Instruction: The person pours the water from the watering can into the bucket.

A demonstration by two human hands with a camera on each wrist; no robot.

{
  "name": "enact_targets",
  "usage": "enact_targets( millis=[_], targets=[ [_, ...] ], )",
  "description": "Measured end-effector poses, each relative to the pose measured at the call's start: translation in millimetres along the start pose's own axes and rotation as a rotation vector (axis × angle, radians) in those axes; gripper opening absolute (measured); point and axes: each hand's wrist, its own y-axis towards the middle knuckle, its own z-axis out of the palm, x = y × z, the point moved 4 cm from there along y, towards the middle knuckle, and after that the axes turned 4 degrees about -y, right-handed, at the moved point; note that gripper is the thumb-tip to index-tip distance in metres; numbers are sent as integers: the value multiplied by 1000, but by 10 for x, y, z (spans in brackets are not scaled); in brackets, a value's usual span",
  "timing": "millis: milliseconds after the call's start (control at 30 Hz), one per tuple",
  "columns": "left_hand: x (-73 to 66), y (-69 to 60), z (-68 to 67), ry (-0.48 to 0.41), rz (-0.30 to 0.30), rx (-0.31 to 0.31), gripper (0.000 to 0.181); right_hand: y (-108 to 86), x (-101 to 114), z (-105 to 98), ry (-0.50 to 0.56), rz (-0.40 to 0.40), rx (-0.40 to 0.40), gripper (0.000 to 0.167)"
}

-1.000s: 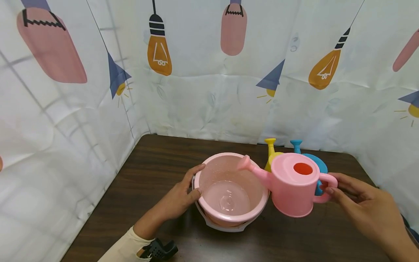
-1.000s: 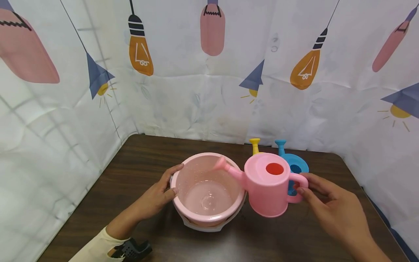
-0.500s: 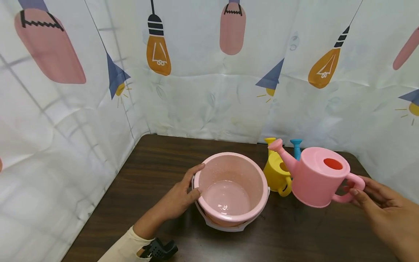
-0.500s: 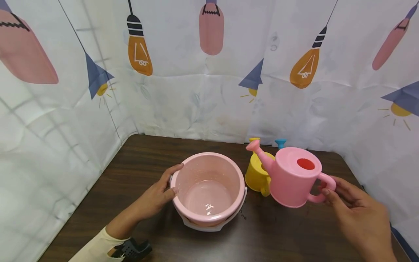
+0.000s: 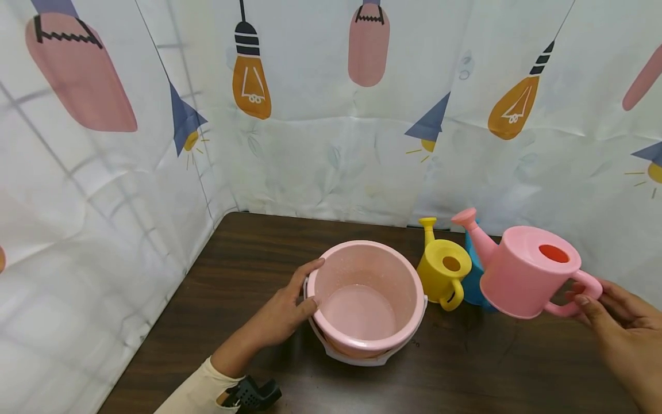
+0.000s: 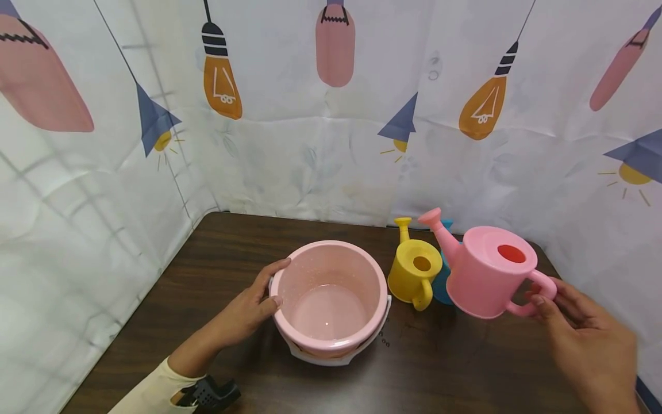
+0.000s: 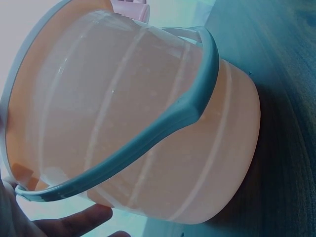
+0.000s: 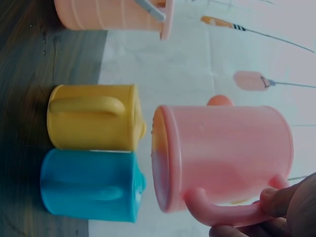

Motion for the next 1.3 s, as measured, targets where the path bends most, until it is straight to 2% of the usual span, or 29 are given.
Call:
enact_targets(
  millis=[300,533,700,800,900,1067,1100,1133,1200,1300],
  targets=[
    [-2,5,5,6,18,3,66,71,-39,-66,21,-7,-38,34],
    [-18,3,7,-4,3,2,67,138,-68,-133,17,32,-123,36],
    [-25,-2,4,-4,13,1,67,196,-95,-195,28,66,-196,35],
    [-25,-6,0,3,13,-4,66,231,-111,-239,-33,111,-247,34],
    [-29,-6,-2,5,5,-3,66,255,-127,-274,-158,134,-294,33],
    [-29,-6,-2,4,-5,4,67,293,-162,-309,-204,159,-348,28],
    [-28,-6,-2,3,-5,5,67,304,-175,-321,-168,179,-364,27],
    [-29,-7,-1,2,-4,5,67,312,-182,-328,-175,190,-370,26],
    [-30,-10,1,-1,-5,6,67,335,-188,-339,-250,193,-365,27],
    [-31,-11,1,3,-8,-2,66,361,-185,-347,-400,150,-336,30]
  ],
)
